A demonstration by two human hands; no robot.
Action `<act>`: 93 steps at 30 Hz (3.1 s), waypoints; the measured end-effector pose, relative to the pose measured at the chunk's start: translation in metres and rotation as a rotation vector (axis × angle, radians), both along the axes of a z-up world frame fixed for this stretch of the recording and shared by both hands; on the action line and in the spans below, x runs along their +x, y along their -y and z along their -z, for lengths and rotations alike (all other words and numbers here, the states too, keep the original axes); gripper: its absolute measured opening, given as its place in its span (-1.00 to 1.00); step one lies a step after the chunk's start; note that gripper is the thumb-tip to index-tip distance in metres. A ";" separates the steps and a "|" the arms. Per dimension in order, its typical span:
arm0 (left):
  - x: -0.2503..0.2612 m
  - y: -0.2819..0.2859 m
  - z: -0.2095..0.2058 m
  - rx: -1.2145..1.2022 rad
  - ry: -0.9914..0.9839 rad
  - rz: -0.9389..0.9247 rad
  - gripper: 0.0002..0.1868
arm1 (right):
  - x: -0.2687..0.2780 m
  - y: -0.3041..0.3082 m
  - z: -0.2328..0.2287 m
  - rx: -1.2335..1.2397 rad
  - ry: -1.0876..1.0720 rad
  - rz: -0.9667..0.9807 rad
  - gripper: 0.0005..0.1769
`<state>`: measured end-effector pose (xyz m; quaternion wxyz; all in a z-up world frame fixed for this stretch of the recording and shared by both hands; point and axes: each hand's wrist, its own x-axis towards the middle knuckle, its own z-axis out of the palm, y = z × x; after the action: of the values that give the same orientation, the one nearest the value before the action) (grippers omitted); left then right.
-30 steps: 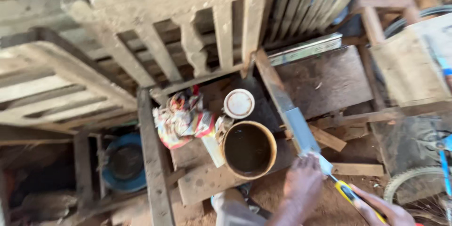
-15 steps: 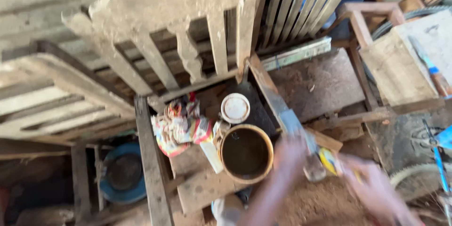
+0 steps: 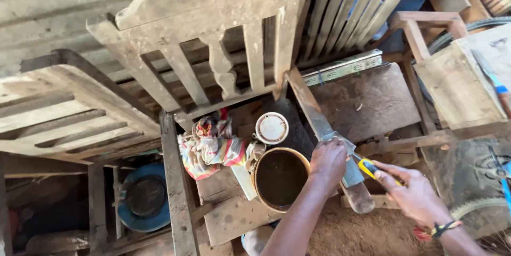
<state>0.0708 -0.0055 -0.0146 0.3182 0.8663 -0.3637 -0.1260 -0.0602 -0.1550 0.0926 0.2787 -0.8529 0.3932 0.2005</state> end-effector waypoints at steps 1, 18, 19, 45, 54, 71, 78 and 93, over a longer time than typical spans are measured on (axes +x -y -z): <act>-0.012 -0.005 -0.002 0.083 0.028 0.054 -0.70 | -0.013 0.000 0.002 0.031 0.022 0.008 -0.49; -0.004 -0.015 -0.004 0.134 0.005 0.067 -0.64 | -0.014 -0.004 0.014 0.056 0.017 0.026 -0.50; -0.019 -0.022 -0.009 0.145 0.050 0.083 -0.58 | -0.032 -0.003 0.020 0.065 0.024 0.048 -0.50; -0.097 -0.026 -0.003 0.069 0.180 0.041 -0.26 | -0.125 0.017 0.048 -0.084 0.145 -0.214 -0.51; -0.003 -0.028 -0.020 0.114 -0.028 0.074 -0.67 | -0.012 -0.011 0.006 -0.015 -0.108 -0.093 -0.45; -0.001 -0.012 -0.011 0.074 0.110 0.030 -0.74 | 0.001 -0.009 -0.008 0.048 -0.027 0.009 -0.48; -0.112 -0.020 -0.027 0.225 -0.016 0.191 -0.27 | -0.098 0.005 0.029 0.089 0.189 -0.136 -0.43; -0.071 -0.005 -0.023 0.184 -0.211 0.040 -0.39 | -0.087 0.015 0.017 0.022 0.416 -0.362 -0.46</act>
<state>-0.0001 -0.0006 0.0088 0.2714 0.8663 -0.3323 -0.2557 -0.1476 -0.1696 0.0760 0.3224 -0.9291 0.1662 0.0719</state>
